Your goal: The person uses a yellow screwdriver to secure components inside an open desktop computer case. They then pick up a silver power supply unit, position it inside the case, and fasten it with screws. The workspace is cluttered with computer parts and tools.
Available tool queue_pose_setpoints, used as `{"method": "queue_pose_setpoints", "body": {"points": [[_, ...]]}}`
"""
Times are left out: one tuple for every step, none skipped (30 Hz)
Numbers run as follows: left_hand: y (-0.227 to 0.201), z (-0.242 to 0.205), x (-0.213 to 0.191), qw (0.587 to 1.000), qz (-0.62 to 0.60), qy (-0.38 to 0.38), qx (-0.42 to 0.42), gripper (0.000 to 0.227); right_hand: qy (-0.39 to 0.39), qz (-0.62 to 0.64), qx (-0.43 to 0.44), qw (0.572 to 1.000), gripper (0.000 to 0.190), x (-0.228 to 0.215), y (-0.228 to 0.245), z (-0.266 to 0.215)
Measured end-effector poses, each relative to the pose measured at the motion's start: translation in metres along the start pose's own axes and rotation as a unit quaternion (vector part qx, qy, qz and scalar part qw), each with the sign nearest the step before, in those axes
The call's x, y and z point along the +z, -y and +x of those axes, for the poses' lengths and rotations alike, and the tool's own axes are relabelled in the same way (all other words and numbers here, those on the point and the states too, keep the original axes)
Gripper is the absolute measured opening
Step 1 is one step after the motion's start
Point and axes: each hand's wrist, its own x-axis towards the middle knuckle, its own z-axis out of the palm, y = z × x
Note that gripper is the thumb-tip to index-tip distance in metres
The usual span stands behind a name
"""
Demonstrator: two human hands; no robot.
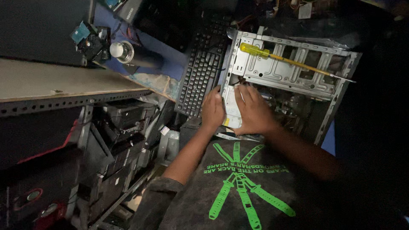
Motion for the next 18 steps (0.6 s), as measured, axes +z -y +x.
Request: {"method": "queue_pose_setpoints", "body": {"points": [[0.002, 0.002, 0.001, 1.0, -0.011, 0.001, -0.004, 0.051, -0.011, -0.008, -0.005, 1.0, 0.132, 0.001, 0.0, 0.001], [0.004, 0.005, 0.002, 1.0, -0.012, -0.001, -0.001, 0.051, -0.022, -0.016, -0.01, 1.0, 0.127, 0.002, -0.001, 0.002], [0.007, 0.004, 0.003, 1.0, -0.015, 0.001, -0.002, 0.051, -0.03, -0.022, -0.011, 0.999, 0.123, 0.004, 0.0, -0.001], [0.009, 0.002, 0.005, 1.0, -0.018, 0.003, -0.002, 0.05, -0.027, -0.029, -0.01, 0.999, 0.123, 0.007, 0.001, -0.004], [0.011, 0.0, 0.008, 1.0, -0.016, 0.004, -0.003, 0.05, -0.024, -0.038, -0.009, 0.999, 0.123, 0.009, 0.002, -0.006], [0.012, -0.002, 0.008, 1.0, -0.015, 0.005, -0.004, 0.05, -0.02, -0.048, -0.008, 0.999, 0.124, 0.01, 0.004, -0.01], [0.012, 0.0, 0.008, 1.0, -0.013, 0.0, -0.001, 0.05, -0.022, -0.039, -0.013, 0.999, 0.125, 0.008, 0.004, -0.009], [0.01, -0.002, 0.009, 1.0, -0.011, -0.005, 0.003, 0.05, -0.024, -0.031, -0.018, 0.999, 0.126, 0.006, 0.004, -0.009], [0.008, -0.001, 0.007, 1.0, -0.007, -0.012, 0.01, 0.05, -0.03, -0.023, -0.026, 0.999, 0.127, 0.004, 0.004, -0.006], [0.006, 0.0, 0.005, 1.0, -0.002, -0.019, 0.017, 0.049, -0.036, -0.025, -0.034, 0.998, 0.128, 0.001, 0.003, -0.002], [0.005, 0.0, 0.004, 1.0, -0.004, -0.017, 0.018, 0.049, -0.038, -0.027, -0.038, 0.998, 0.129, 0.0, 0.004, -0.002], [0.005, 0.001, 0.003, 1.0, -0.006, -0.015, 0.019, 0.049, -0.04, -0.029, -0.042, 0.998, 0.13, 0.001, 0.004, -0.002], [0.005, -0.002, 0.004, 1.0, -0.005, -0.017, 0.012, 0.049, -0.038, -0.026, -0.039, 0.998, 0.13, 0.002, 0.002, -0.005], [0.005, -0.004, 0.006, 1.0, 0.002, -0.016, 0.011, 0.049, -0.035, -0.023, -0.036, 0.998, 0.13, 0.004, -0.001, -0.008], [0.007, -0.004, 0.005, 1.0, 0.008, -0.012, 0.01, 0.049, -0.033, -0.019, -0.031, 0.999, 0.129, 0.007, 0.0, -0.011], [0.008, -0.008, 0.004, 1.0, 0.014, -0.009, 0.009, 0.049, -0.039, -0.032, -0.036, 0.998, 0.129, 0.011, 0.003, -0.015], [0.007, -0.005, 0.005, 1.0, 0.023, -0.005, 0.005, 0.049, -0.049, -0.05, -0.045, 0.997, 0.129, 0.012, 0.001, -0.015], [0.005, -0.002, 0.006, 0.999, 0.033, -0.002, 0.0, 0.05, -0.059, -0.068, -0.053, 0.995, 0.129, 0.011, -0.001, -0.015]]}}
